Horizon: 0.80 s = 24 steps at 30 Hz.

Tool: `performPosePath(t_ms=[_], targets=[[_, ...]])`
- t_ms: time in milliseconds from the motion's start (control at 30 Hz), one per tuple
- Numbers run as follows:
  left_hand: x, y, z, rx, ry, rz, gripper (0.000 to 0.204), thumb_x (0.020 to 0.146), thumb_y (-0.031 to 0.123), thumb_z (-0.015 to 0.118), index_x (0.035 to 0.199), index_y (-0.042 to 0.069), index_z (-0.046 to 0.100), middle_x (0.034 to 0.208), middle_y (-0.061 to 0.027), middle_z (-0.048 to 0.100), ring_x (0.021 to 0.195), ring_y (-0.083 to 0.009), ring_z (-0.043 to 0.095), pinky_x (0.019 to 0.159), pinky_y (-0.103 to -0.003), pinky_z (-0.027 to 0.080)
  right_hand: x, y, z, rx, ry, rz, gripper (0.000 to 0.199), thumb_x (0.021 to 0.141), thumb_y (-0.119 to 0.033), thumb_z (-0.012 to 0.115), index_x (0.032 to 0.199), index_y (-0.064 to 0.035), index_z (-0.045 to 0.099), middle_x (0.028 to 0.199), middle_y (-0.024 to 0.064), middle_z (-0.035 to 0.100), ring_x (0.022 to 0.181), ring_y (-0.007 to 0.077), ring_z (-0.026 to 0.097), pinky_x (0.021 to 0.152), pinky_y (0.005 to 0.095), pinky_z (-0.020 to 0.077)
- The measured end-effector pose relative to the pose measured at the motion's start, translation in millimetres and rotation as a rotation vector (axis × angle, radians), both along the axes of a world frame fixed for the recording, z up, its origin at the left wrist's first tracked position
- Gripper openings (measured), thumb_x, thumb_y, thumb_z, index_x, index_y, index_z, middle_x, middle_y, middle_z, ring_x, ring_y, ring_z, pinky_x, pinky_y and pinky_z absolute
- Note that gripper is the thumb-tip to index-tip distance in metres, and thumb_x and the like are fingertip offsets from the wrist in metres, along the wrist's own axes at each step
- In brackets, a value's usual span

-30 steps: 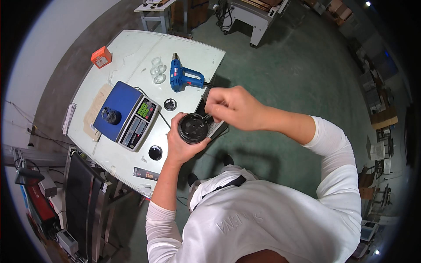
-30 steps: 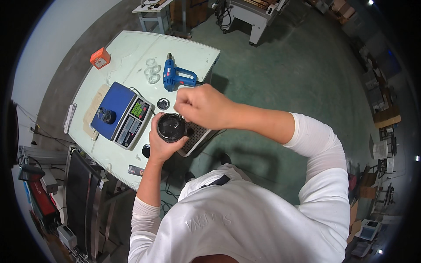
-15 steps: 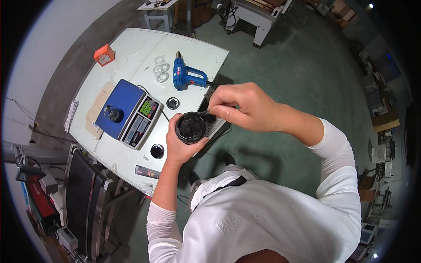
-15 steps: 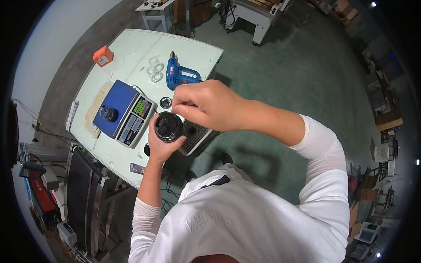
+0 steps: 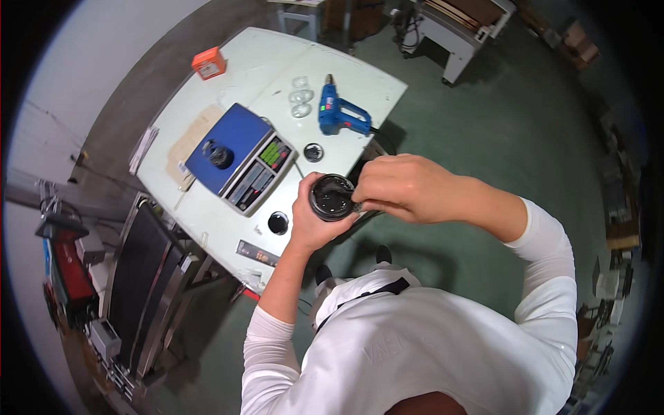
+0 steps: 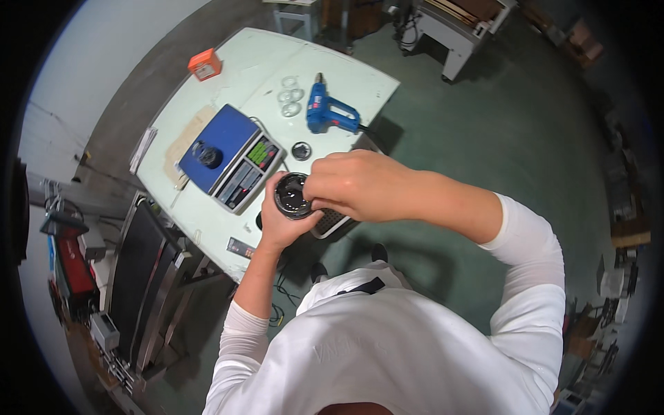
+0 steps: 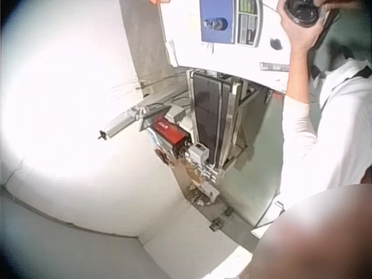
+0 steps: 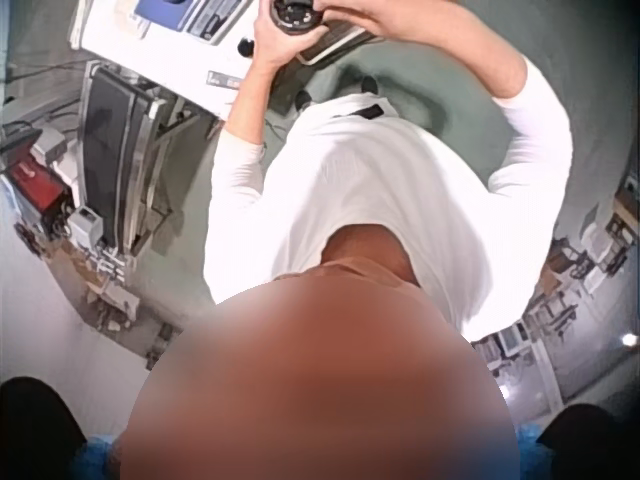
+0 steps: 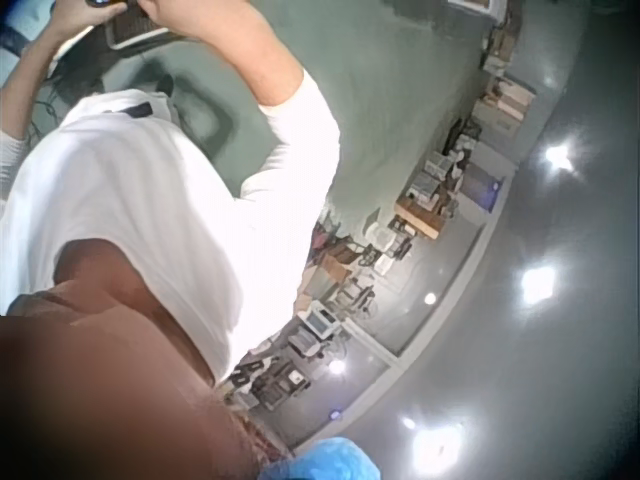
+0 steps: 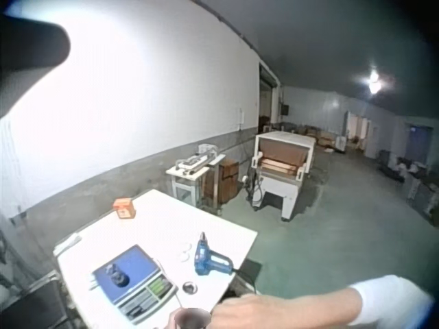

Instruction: Measuring, mixing, and cleaning laboratory or industrial samples using a scale and cleaning cloth.

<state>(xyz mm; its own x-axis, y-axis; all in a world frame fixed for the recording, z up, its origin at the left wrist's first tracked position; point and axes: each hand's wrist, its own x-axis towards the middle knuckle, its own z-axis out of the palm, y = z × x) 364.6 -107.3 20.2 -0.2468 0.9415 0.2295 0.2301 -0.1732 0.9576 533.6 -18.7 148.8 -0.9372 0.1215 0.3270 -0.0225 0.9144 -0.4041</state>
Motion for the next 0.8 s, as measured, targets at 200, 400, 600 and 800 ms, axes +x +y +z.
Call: performPosePath(t_ms=[200,400,600,800], targets=[[-40.6,-22.3,-2.8,0.023,0.065,0.144,0.081,0.052,0.022,0.083,0.116,0.002,0.038,0.096,-0.0126,0.061,0.089,-0.0200,0.061,0.081,-0.031,0.048,-50.7,-4.8,0.8,-0.113,0.048,0.014,0.009,0.079,-0.012,0.062,0.084,-0.0057,0.057,0.076,0.0077,0.056,0.070,0.0262,0.057,0.062,0.0358,0.0461],[-98.2,-43.1,-2.6,0.000,0.069,0.245,0.080,0.052,0.020,0.084,0.116,0.004,0.039,0.098,-0.0107,0.060,0.090,-0.0189,0.060,0.081,-0.030,0.048,-111.8,-15.6,-3.8,-0.191,0.117,0.043,0.009,0.079,-0.011,0.061,0.084,-0.0041,0.059,0.079,0.0092,0.059,0.070,0.0263,0.059,0.062,0.0351,0.0471],[-159.4,-46.7,2.3,0.011,0.204,0.317,0.081,0.052,0.021,0.084,0.117,0.003,0.039,0.100,-0.0113,0.061,0.093,-0.0195,0.061,0.082,-0.030,0.048,-171.3,-5.6,-14.6,-0.324,0.117,0.048,0.011,0.081,-0.007,0.061,0.089,-0.0005,0.059,0.082,0.0104,0.059,0.071,0.0227,0.060,0.061,0.0303,0.0469],[-205.5,-30.7,-2.8,-0.040,0.209,0.400,0.083,0.053,0.020,0.084,0.119,0.003,0.037,0.103,-0.0121,0.059,0.096,-0.0205,0.060,0.085,-0.030,0.047,-224.0,21.0,-24.2,-0.392,0.112,0.077,0.011,0.081,-0.009,0.061,0.088,-0.0007,0.060,0.085,0.0102,0.062,0.074,0.0209,0.061,0.065,0.0302,0.0481]])
